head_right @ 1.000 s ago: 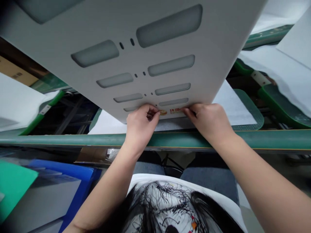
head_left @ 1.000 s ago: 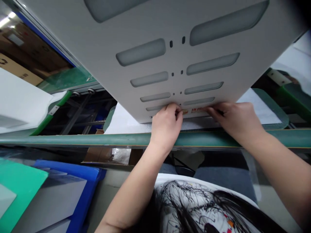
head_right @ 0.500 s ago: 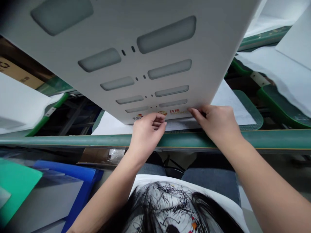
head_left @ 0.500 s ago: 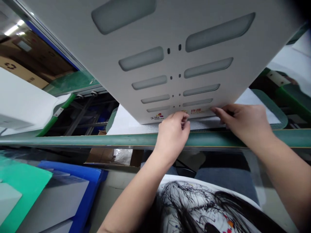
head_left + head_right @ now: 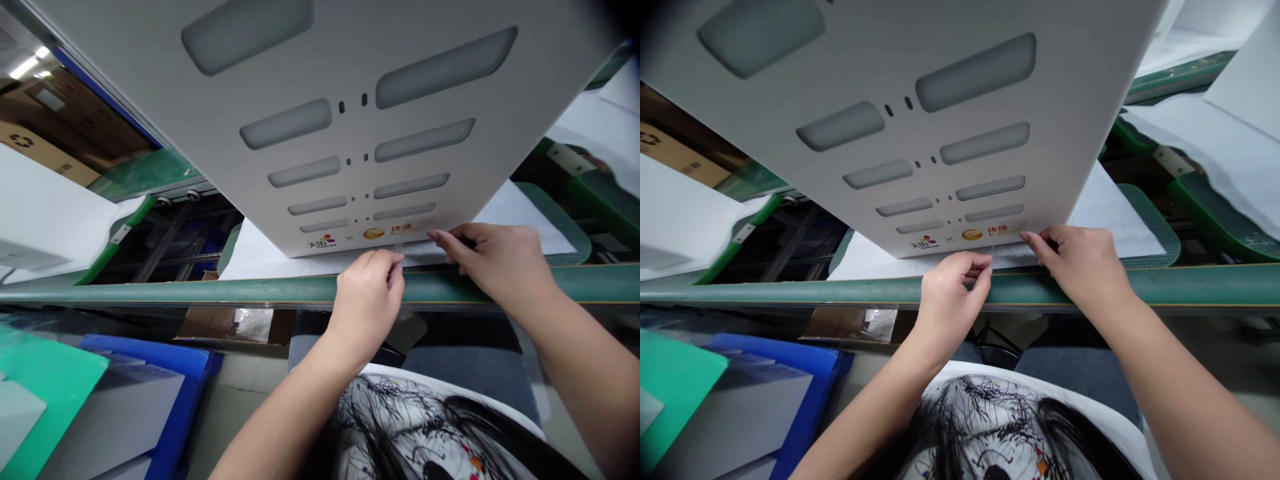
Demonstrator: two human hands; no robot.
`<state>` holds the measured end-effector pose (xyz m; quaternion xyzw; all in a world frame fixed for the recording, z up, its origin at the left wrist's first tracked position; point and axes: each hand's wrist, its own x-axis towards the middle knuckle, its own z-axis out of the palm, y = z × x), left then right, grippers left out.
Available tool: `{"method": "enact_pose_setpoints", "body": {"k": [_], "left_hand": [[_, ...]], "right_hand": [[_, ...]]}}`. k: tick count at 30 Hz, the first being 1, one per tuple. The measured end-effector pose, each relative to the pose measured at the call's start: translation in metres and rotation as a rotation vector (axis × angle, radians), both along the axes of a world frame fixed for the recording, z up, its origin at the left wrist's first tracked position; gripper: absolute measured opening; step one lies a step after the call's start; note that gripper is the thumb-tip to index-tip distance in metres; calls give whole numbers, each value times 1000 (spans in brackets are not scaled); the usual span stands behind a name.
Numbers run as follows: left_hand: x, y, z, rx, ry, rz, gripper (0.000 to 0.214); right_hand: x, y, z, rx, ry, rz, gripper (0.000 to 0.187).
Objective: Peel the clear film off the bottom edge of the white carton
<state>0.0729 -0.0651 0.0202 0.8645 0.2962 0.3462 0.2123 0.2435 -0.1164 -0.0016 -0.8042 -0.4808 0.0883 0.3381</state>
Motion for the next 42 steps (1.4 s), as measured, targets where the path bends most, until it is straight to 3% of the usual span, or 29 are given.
{"method": "enact_pose_setpoints", "body": {"k": [5,11,21,28,35,39,42], "left_hand": [[4,-10,-5,86,51,-55,11],[12,-19,-6,138,127,-101,12],[26,-34,-10,130,175,-158,12],[26,-37,-9,105,183,-177,13],[22,-41,-10,58,190,-222,17],[10,-45,-1,-127,32,-252,18],[-8,-39,11,-609,-243,-223,11]], "right_hand": [[-6,-6,4,-38,133,23,54],[-12,-7,6,-46,147,18,58],[-8,-17,13,-194,289,-7,41],[-7,-20,15,-220,264,-19,39],[-8,-32,16,-152,168,-10,38],[-11,-56,12,-77,318,-26,38],[-23,-74,11,200,548,64,22]]}}
